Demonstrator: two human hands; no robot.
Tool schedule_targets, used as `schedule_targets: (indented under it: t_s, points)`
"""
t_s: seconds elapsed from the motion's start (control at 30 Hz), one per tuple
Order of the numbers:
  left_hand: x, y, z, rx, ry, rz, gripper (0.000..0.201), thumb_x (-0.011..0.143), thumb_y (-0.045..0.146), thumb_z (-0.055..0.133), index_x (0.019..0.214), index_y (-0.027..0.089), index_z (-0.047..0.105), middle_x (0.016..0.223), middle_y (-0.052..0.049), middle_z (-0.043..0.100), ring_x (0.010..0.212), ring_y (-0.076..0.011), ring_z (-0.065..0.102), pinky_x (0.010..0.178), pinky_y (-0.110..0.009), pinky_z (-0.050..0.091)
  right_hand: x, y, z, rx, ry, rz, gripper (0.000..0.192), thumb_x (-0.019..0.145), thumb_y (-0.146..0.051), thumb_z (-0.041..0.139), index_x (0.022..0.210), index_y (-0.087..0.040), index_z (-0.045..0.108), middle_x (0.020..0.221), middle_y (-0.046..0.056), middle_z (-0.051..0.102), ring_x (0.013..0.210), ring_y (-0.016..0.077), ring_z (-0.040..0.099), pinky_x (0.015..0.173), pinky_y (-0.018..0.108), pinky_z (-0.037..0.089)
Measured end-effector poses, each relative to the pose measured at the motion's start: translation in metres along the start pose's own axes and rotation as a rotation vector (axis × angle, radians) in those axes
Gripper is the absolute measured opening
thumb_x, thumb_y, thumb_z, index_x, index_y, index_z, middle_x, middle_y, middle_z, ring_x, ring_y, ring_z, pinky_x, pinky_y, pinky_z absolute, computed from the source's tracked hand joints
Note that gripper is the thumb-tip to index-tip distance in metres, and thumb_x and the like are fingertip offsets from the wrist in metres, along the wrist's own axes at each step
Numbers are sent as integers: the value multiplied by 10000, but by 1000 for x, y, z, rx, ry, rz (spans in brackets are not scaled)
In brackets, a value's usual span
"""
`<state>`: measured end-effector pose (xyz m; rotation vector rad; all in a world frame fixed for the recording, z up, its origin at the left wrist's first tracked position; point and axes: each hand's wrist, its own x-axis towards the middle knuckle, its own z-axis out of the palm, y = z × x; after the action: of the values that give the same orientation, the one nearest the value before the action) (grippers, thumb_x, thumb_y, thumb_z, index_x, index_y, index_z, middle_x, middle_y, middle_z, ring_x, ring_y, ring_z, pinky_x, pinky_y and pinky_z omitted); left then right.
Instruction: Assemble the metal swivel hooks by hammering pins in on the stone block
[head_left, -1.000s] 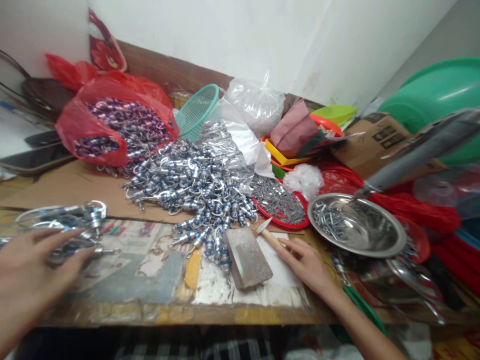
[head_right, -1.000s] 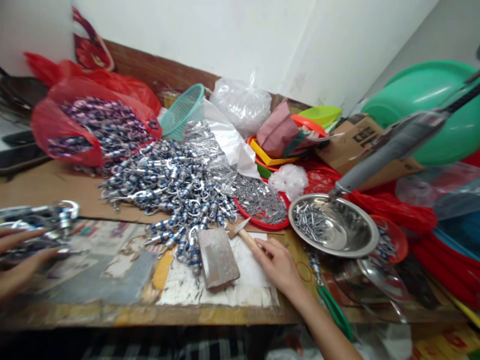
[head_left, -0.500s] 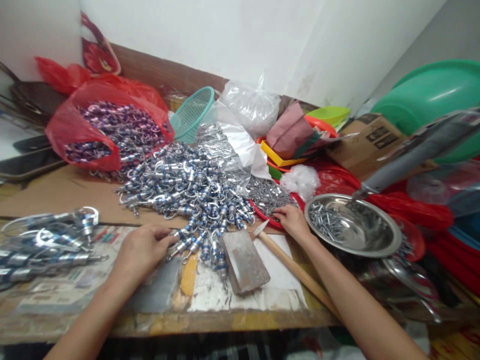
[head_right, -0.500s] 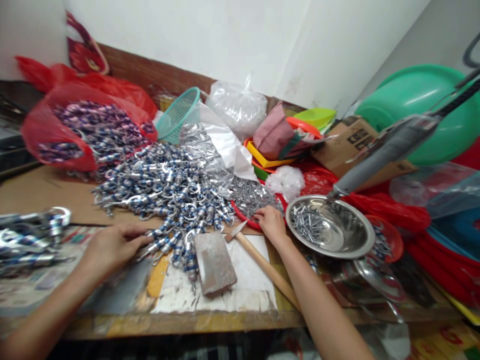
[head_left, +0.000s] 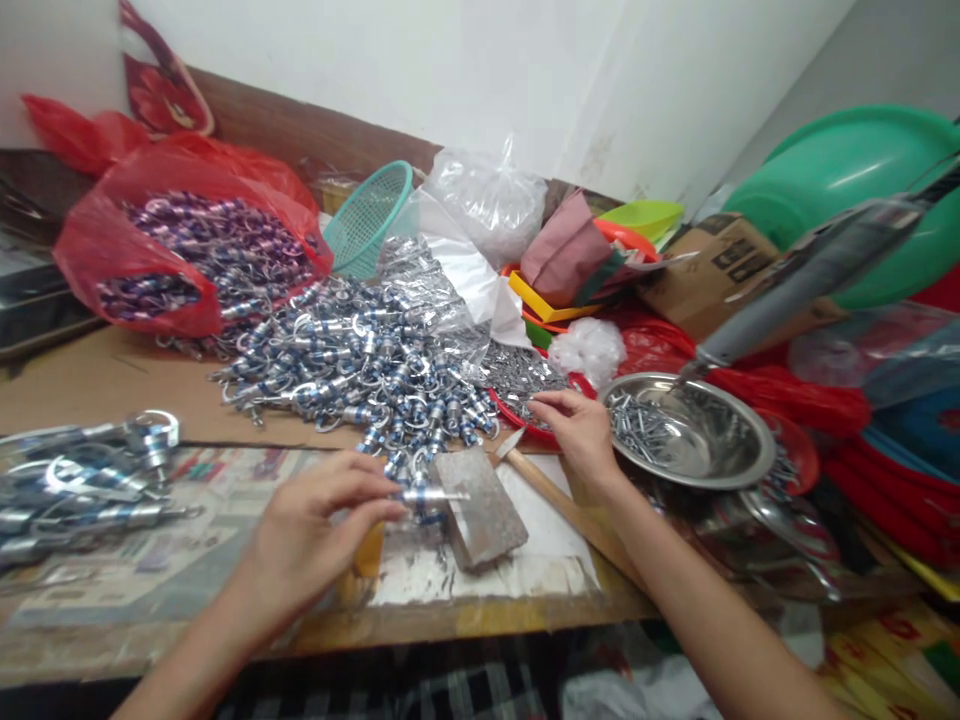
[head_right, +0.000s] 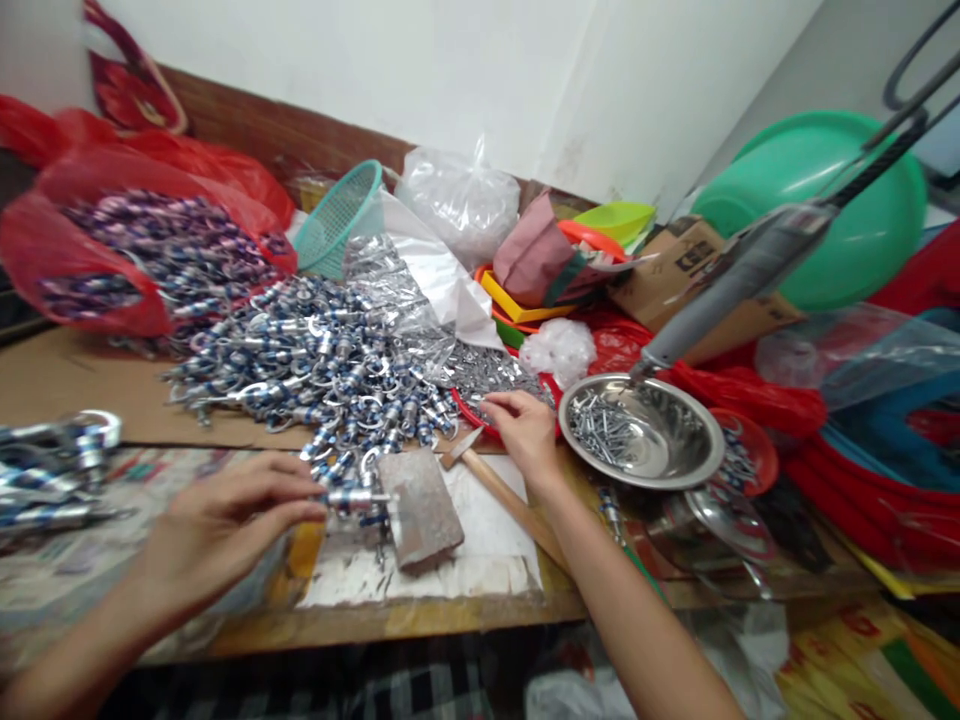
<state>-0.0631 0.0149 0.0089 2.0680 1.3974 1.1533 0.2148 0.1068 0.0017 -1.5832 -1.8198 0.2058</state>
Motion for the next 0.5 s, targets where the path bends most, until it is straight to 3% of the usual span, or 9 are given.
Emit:
schedule_targets:
  t_s: [0.1, 0.2, 0.33, 0.5]
  points:
    - [-3, 12, 27, -120, -72, 126, 77, 754, 191, 619, 753, 181, 695, 714, -15, 693, 657, -133, 643, 609, -208, 483, -35, -42, -2, 225, -182, -179, 114, 783, -192, 598, 795, -177, 710, 775, 30, 700, 714, 142, 641, 665, 248, 503]
    - [-6, 15, 38, -93, -25, 125, 105, 726, 175, 659, 829, 160, 674, 660, -4, 687, 592, -127, 635, 575, -204, 486, -65, -71, -5, 318, -295, -398, 184, 811, -99, 536, 852, -154, 707, 753, 52, 687, 701, 142, 616, 644, 249, 481]
    - [-9, 14, 38, -68, 47, 119, 220, 695, 155, 689, 909, 125, 648, 636, 3, 676, 544, -119, 621, 555, -198, 490, -77, -82, -7, 296, -300, -438, 103, 794, -112, 589, 782, -126, 690, 704, 53, 664, 683, 152, 591, 638, 252, 453]
    - [-9, 14, 40, -73, 63, 216, 255, 724, 115, 656, 978, 121, 655, 680, -17, 679, 579, -112, 623, 579, -191, 494, -73, -85, -9, 257, -343, -472, 125, 825, -125, 548, 754, -123, 651, 713, 55, 628, 699, 158, 561, 640, 267, 436]
